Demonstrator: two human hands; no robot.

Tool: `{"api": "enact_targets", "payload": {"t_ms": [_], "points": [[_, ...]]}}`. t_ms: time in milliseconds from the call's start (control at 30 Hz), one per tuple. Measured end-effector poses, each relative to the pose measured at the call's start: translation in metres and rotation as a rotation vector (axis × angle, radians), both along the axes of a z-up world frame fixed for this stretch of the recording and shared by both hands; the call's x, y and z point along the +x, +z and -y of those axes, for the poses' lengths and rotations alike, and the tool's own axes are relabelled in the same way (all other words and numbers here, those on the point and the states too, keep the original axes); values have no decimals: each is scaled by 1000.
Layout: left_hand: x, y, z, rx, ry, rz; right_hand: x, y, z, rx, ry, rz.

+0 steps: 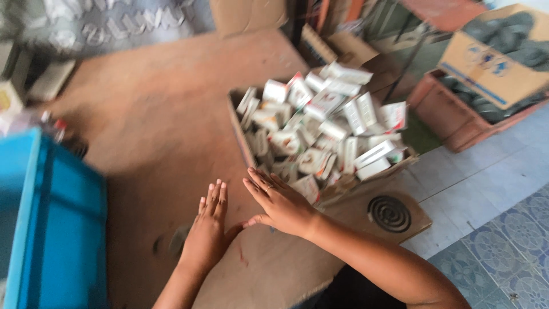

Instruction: The person cleans small product boxes with a cloth, organizes them into rows inside a blue crate, and then transfers more boxes from a larger cardboard container.

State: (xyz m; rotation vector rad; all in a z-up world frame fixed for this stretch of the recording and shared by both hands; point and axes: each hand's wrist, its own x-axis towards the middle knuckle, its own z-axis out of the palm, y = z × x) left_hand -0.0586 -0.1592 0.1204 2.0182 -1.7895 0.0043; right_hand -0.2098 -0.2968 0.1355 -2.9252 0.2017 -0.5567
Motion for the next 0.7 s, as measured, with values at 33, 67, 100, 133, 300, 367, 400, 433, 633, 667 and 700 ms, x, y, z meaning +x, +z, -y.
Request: {"api": "enact_targets", "payload": {"t_ms": [33, 67, 100, 133, 300, 367, 400, 433, 633, 667, 700], "points": [[-2, 6, 15, -16, -23, 12, -5, 7, 10, -16, -23, 12], [-5, 11, 29, 4, -35, -7, -10, 13, 21, 3, -43, 0], [-7, 16, 44, 25, -46, -25, -15, 19, 31, 23, -63, -11], [-9, 19, 58, 12, -60, -18, -20, 23, 41, 10, -77, -3], [-17, 24, 139, 72, -152, -166, -40, 34, 102, 73, -257, -55], [-26, 44, 173, 93, -159, -130, -47, 49, 123, 125, -323, -62], [-31, 53, 188, 124, -151, -96, -50, 54, 132, 189, -375, -72], [-29, 49, 208, 123, -158, -92, -53, 50, 145, 189, -382, -67], [-11, 21, 334, 198, -263, 221, -54, 30, 222, 136, -622, -69], [-9, 19, 348, 222, -269, 269, -52, 23, 232, 140, -667, -95], [-8, 16, 362, 245, -274, 318, -50, 15, 242, 143, -712, -122]]}}
